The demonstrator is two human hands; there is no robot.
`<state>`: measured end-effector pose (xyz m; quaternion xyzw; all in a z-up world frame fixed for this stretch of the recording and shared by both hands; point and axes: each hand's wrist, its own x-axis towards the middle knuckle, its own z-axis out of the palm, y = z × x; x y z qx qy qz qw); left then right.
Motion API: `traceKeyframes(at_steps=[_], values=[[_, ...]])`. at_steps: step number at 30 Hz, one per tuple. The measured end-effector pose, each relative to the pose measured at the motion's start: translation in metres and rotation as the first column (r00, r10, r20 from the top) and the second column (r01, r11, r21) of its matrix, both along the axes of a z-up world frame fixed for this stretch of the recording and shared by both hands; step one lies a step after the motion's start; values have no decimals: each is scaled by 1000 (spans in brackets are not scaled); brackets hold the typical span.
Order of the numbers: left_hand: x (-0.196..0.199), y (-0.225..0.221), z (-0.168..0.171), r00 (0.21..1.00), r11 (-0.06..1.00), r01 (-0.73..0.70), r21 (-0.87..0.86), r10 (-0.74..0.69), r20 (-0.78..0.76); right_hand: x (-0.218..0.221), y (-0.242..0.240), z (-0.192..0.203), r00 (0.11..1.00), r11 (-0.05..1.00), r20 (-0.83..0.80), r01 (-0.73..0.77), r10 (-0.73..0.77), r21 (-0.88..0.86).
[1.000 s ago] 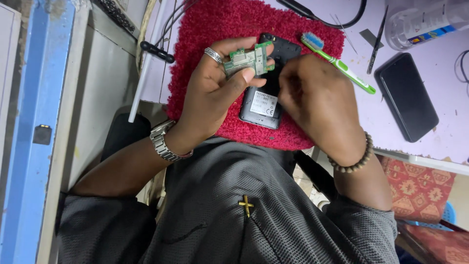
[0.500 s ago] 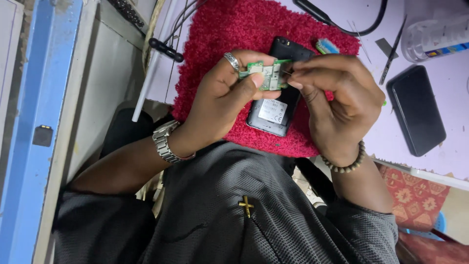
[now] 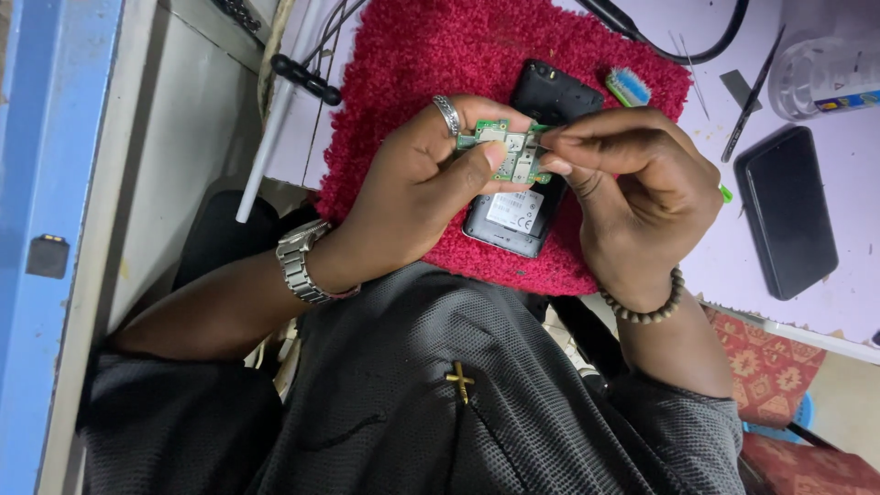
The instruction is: Cleaning and inspecting a mobile phone motherboard and housing during repair
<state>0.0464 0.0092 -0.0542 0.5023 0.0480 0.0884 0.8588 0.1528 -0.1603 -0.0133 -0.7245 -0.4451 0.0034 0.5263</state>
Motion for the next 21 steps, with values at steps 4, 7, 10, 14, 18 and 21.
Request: traceKeyframes(at_steps=[4, 7, 10, 14, 18, 21], values=[[-1, 1, 0, 1000, 1000, 2, 20, -2, 8, 1, 1, -1, 999, 999, 15, -31, 31, 10], [-1, 1, -1, 1000, 1000, 7, 20, -8, 19, 2, 1, 1, 997, 998, 42, -70, 70, 8], [-1, 1, 0, 1000, 1000, 3, 2, -3, 10, 4, 2, 1, 990, 995, 100, -99, 99, 1], [-1, 0, -1, 1000, 1000, -2, -15, 3, 5, 4, 2, 1, 982, 995, 159, -103, 103, -9], [-1, -1, -4, 1000, 1000, -2, -9, 2, 6, 3, 3, 0, 985, 995, 140, -103, 102, -3], [-1, -1, -7, 1000, 999, -8, -34, 8, 18, 4, 3, 0, 984, 994, 139, -108, 108, -2]])
